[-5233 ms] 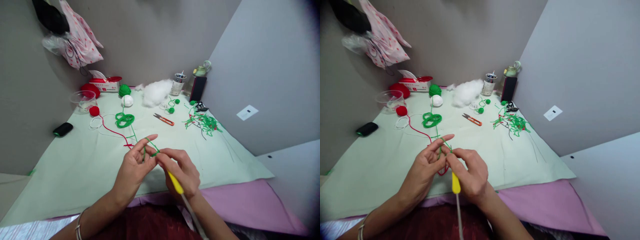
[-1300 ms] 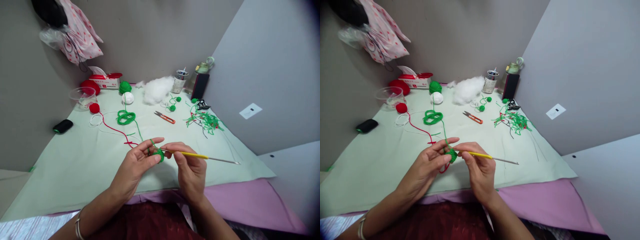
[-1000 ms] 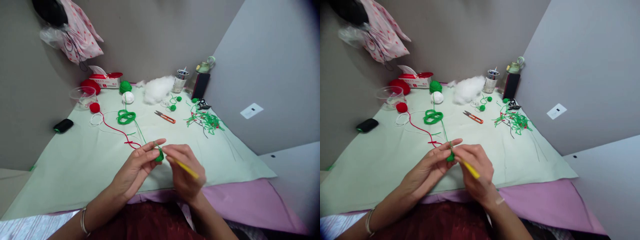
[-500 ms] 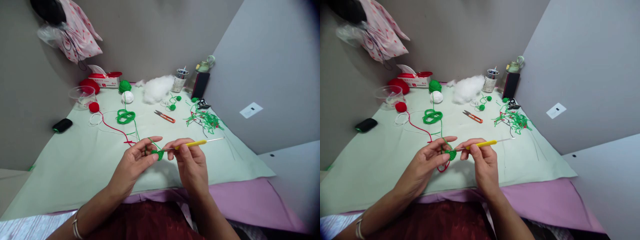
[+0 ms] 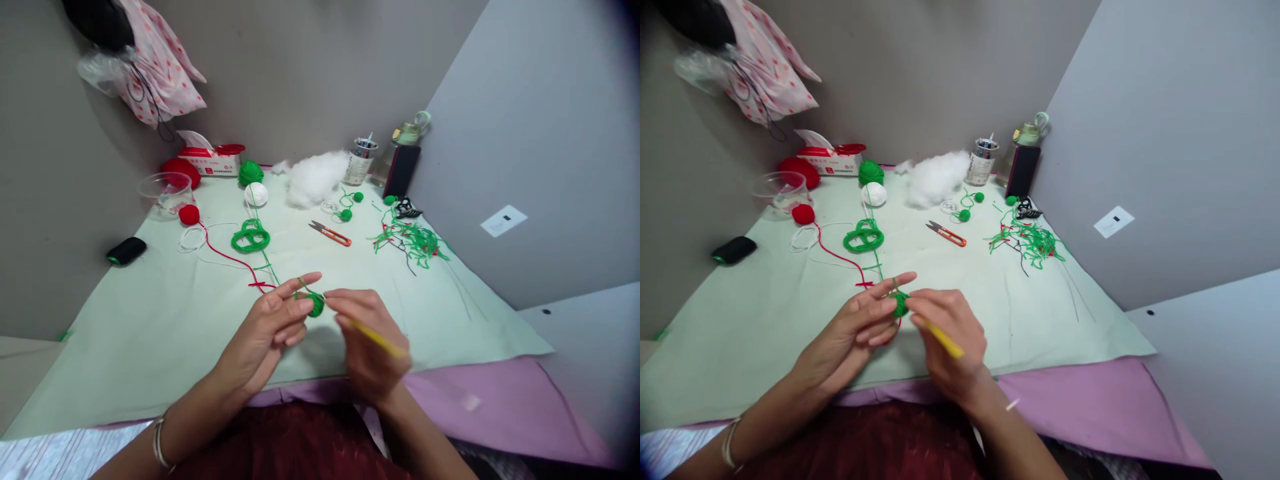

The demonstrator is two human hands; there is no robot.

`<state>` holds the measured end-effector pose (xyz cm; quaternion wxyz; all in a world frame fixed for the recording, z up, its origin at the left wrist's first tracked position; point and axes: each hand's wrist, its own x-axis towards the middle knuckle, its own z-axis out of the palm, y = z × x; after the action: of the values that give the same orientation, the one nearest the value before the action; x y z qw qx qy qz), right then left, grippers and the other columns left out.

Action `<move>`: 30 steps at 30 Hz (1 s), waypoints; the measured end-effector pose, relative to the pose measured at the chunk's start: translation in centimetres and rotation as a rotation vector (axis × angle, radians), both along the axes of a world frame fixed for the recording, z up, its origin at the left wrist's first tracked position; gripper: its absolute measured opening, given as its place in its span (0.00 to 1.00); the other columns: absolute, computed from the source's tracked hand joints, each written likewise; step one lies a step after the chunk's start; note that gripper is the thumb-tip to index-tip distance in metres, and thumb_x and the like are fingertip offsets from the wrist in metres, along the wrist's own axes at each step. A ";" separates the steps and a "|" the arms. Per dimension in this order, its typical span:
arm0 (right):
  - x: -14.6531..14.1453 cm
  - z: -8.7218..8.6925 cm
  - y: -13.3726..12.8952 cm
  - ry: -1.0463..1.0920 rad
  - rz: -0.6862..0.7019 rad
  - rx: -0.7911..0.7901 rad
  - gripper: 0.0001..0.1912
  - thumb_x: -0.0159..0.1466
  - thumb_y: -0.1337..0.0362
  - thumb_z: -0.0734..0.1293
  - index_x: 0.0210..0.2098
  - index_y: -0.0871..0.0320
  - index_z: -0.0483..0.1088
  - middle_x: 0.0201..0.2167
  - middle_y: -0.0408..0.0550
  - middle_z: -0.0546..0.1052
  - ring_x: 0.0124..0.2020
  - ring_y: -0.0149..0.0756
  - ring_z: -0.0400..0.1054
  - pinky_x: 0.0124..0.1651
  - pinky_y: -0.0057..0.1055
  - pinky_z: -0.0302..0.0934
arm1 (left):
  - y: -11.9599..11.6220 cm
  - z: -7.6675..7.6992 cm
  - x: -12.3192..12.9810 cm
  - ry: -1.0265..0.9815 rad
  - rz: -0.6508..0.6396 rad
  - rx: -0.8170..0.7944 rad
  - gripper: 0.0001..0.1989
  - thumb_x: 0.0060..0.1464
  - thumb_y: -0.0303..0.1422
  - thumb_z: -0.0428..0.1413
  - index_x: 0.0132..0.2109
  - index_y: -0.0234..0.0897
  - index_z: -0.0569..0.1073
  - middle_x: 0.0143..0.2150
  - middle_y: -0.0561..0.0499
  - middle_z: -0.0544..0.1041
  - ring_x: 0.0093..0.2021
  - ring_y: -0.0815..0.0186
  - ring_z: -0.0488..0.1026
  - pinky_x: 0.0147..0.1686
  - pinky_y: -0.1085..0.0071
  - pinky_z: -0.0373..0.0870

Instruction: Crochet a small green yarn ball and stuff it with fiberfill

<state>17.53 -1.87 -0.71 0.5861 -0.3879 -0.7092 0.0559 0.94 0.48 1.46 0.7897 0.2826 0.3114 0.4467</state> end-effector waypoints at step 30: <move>-0.5 -0.4 0.1 0.128 0.082 -0.075 0.22 0.69 0.76 0.70 0.55 0.46 0.81 0.47 0.48 0.83 0.45 0.37 0.78 0.44 0.34 0.73 | -0.4 -0.2 0.7 0.099 0.125 0.120 0.22 0.53 0.32 0.72 0.56 0.49 0.84 0.32 0.57 0.71 0.26 0.78 0.63 0.28 0.80 0.64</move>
<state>17.02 -1.72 -1.11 0.6125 -0.3759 -0.6829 0.1310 1.63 0.03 1.28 0.7256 0.3310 0.3396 0.4986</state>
